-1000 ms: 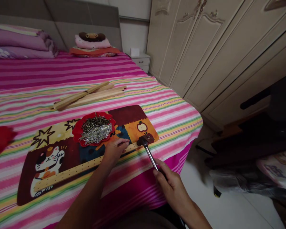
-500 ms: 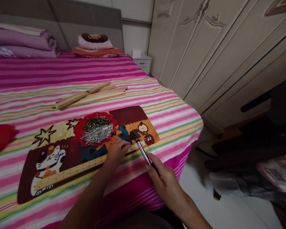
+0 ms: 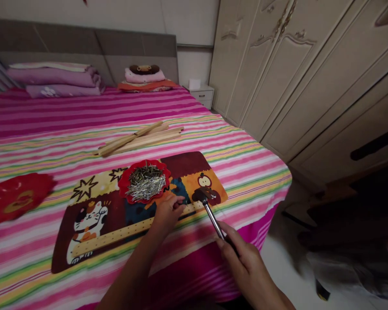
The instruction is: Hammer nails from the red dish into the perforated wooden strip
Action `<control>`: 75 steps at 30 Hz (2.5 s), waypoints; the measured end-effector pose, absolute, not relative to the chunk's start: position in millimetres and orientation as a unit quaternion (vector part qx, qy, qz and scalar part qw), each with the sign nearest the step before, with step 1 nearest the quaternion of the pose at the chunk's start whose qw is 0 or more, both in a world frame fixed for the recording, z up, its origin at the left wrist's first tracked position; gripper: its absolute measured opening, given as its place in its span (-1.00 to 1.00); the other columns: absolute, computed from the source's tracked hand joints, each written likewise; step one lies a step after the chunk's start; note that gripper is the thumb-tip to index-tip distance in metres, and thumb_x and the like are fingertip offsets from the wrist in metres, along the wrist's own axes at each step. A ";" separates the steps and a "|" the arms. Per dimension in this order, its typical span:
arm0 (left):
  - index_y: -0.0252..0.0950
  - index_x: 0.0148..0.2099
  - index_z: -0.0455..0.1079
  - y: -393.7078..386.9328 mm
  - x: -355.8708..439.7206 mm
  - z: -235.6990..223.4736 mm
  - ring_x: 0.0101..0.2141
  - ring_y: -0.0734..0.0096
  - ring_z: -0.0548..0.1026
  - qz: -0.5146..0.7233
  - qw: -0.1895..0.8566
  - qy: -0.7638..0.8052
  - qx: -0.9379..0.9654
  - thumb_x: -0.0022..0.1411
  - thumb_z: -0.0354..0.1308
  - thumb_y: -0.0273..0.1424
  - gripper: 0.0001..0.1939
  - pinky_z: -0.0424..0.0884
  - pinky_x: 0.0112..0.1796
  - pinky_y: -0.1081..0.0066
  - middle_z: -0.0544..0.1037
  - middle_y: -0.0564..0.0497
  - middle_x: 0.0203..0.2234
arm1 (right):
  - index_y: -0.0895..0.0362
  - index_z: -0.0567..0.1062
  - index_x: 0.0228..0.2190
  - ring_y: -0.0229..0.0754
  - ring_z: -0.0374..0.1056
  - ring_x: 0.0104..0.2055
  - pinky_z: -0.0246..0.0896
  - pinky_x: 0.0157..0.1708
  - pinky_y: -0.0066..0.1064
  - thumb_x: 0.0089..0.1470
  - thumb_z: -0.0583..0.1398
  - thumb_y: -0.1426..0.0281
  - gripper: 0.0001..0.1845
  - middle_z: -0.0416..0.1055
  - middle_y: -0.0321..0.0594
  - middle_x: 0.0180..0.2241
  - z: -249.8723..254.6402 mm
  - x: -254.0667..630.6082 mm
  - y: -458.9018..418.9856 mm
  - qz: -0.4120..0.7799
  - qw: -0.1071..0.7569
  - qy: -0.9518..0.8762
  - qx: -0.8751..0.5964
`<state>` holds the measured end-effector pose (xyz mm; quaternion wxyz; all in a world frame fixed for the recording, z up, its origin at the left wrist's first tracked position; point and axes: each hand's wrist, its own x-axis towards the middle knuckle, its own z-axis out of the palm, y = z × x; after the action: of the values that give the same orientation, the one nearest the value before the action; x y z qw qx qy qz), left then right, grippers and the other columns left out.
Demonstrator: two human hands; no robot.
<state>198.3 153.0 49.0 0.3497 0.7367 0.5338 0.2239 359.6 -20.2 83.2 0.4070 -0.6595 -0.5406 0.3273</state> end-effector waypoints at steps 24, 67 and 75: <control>-0.23 -0.40 0.31 207.1 124.9 80.9 -0.38 0.27 0.49 0.140 0.122 0.680 0.709 0.15 -0.06 -0.34 -0.84 0.29 -0.37 0.41 0.54 -0.06 -0.44 | 0.08 0.41 0.05 -0.15 0.35 -0.54 0.31 -0.52 -0.47 0.17 0.05 0.16 -0.52 0.32 -0.31 -0.66 66.4 360.4 -21.7 0.320 0.423 -0.521 -0.668; -0.24 -0.52 0.19 162.9 199.8 76.0 -0.55 0.50 0.31 0.132 0.251 0.542 0.791 -0.01 0.04 -0.51 -0.89 0.12 -0.45 0.49 0.37 0.14 -0.63 | 0.15 0.35 0.07 -0.29 0.15 -0.57 0.13 -0.57 -0.53 0.22 0.00 0.19 -0.53 0.25 -0.36 -0.58 67.0 365.6 -29.1 0.348 0.405 -0.511 -0.674; -0.22 -0.43 0.28 151.8 199.4 44.7 -0.60 0.51 0.33 0.285 0.377 0.534 0.701 -0.03 0.06 -0.32 -0.90 0.23 -0.51 0.51 0.36 0.16 -0.67 | 0.10 0.36 0.04 -0.26 0.24 -0.53 0.19 -0.55 -0.52 0.23 0.00 0.21 -0.58 0.35 -0.33 -0.53 66.9 363.1 -26.9 0.362 0.407 -0.510 -0.666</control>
<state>199.4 151.8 44.7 0.3773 0.7011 0.5336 0.2854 363.1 -26.9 66.9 0.4069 -0.6658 -0.5099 0.3622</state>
